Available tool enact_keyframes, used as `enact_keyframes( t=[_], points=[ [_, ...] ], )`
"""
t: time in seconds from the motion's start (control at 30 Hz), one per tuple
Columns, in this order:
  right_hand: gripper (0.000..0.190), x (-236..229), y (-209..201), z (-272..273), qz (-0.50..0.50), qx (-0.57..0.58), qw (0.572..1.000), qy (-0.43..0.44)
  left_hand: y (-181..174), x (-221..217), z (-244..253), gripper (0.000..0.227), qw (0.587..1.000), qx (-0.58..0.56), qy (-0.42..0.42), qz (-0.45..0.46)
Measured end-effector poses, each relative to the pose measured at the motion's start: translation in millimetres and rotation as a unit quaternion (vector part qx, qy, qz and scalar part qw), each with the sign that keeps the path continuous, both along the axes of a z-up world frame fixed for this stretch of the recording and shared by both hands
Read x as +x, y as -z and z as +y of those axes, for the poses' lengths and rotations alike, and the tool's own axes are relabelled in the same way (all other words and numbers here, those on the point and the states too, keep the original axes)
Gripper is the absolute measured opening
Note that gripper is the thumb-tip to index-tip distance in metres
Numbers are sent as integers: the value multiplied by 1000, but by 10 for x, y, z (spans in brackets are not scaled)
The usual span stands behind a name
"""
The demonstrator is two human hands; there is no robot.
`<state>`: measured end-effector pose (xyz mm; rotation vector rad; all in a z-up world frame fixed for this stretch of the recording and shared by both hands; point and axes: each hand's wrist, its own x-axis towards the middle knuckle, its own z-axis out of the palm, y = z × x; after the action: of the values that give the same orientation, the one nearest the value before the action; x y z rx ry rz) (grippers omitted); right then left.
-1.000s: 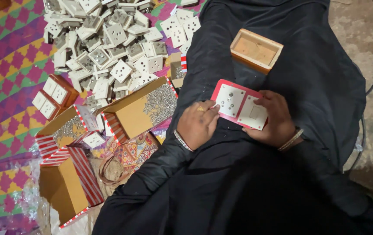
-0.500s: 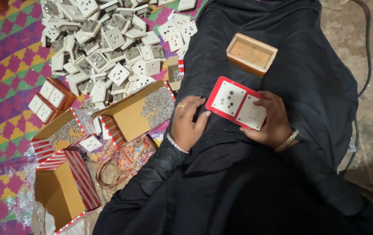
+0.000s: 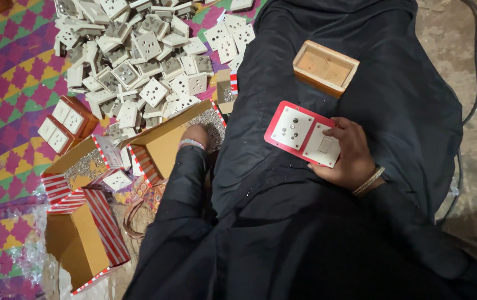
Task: The person sits on the floor and assembles small white electrical components into red plastic holders. They pick up components from a large pile, place them into the holders, and occasionally adjust the pieces by hand. The person also handles small wooden boxes and cardboard packaging nearby.
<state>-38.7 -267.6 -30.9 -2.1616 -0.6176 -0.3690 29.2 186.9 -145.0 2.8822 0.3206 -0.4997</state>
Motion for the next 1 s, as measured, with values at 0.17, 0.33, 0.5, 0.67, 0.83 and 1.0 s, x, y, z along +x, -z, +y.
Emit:
enact_keyframes(
  t=[0.17, 0.33, 0.5, 0.67, 0.83, 1.0],
  points=[
    [84, 30, -35, 23, 15, -1, 1000, -18, 405, -137, -47, 40, 995, -94, -22, -18],
    [82, 41, -58, 56, 9, 3, 999, -31, 239, -3, -119, 26, 996, -31, 15, 88],
    [82, 34, -72, 70, 18, 0, 999, -30, 128, -88, -107, 23, 998, -11, 8, -62],
    [80, 39, -100, 82, 24, -6, 999, -39, 28, -185, -83, 22, 986, -18, 11, -163],
    [80, 24, -122, 91, 22, -11, 999, -37, -377, -184, -315, 23, 953, -135, -147, -228],
    [78, 33, -105, 76, 9, 4, 999, -53, -1055, -211, -863, 6, 890, -366, -118, -247]
  ],
)
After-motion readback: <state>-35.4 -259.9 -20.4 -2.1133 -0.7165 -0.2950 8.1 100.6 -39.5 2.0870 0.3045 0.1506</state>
